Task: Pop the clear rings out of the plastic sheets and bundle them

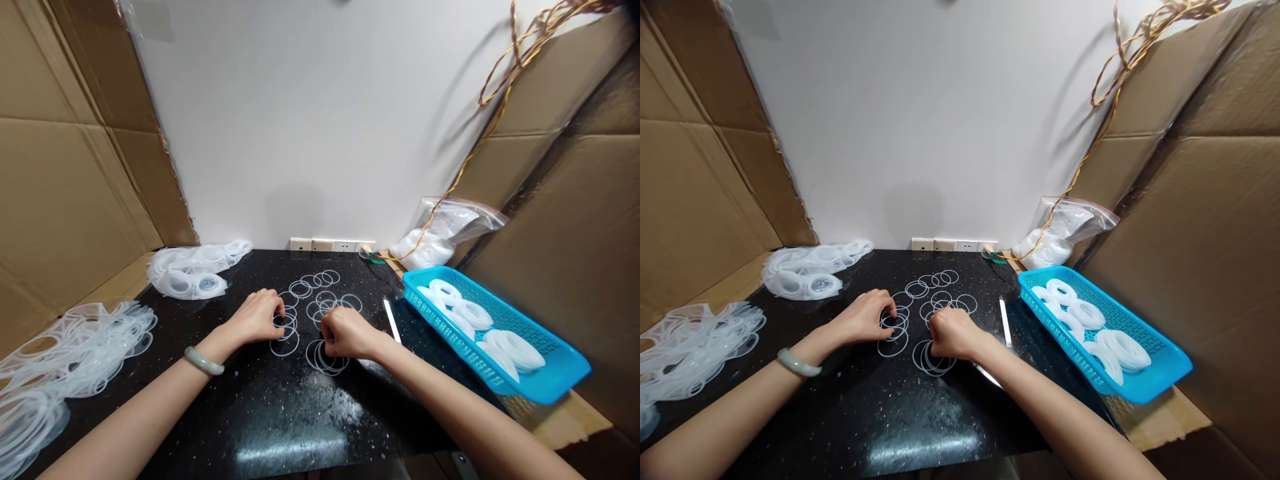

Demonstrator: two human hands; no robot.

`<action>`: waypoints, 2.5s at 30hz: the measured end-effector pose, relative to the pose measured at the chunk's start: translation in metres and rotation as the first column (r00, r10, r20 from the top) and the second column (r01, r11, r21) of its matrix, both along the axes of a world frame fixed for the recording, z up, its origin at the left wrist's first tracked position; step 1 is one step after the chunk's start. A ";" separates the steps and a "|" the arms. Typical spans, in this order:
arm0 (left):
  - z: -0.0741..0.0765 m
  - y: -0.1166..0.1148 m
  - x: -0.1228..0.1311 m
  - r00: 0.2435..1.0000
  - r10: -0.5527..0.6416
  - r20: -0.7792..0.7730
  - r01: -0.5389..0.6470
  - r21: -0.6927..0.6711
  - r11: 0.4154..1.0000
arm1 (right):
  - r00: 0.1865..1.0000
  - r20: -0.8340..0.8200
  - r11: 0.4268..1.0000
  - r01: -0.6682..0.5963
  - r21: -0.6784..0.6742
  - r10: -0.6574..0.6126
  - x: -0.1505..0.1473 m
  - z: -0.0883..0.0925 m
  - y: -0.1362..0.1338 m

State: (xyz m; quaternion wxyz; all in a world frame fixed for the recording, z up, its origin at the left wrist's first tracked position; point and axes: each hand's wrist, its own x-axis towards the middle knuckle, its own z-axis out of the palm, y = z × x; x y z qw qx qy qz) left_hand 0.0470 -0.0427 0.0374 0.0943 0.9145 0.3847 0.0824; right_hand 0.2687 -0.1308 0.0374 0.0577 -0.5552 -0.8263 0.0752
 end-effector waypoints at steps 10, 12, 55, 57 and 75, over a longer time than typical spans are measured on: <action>0.006 -0.007 0.004 0.997 -0.010 -0.070 0.010 0.006 1.000 | 0.872 -0.489 0.997 -0.032 -0.076 -0.009 0.011 -0.012 -0.005; 0.005 0.000 0.002 0.999 -0.002 -0.040 0.003 0.026 1.000 | 0.839 -0.544 0.996 -0.044 -0.075 -0.004 0.012 -0.014 -0.003; 0.023 0.024 -0.004 0.878 -0.152 0.453 0.058 0.215 0.975 | 0.853 -0.522 0.991 0.065 0.115 0.004 0.015 0.000 0.009; 0.015 0.030 0.001 0.890 -0.202 0.409 0.093 0.271 0.958 | 0.869 -0.489 0.986 0.142 0.090 -0.080 0.022 -0.001 0.014; 0.003 0.044 0.020 0.660 0.224 0.717 0.168 -0.432 0.886 | 0.928 -0.324 0.972 0.219 0.080 -0.183 0.032 -0.015 0.054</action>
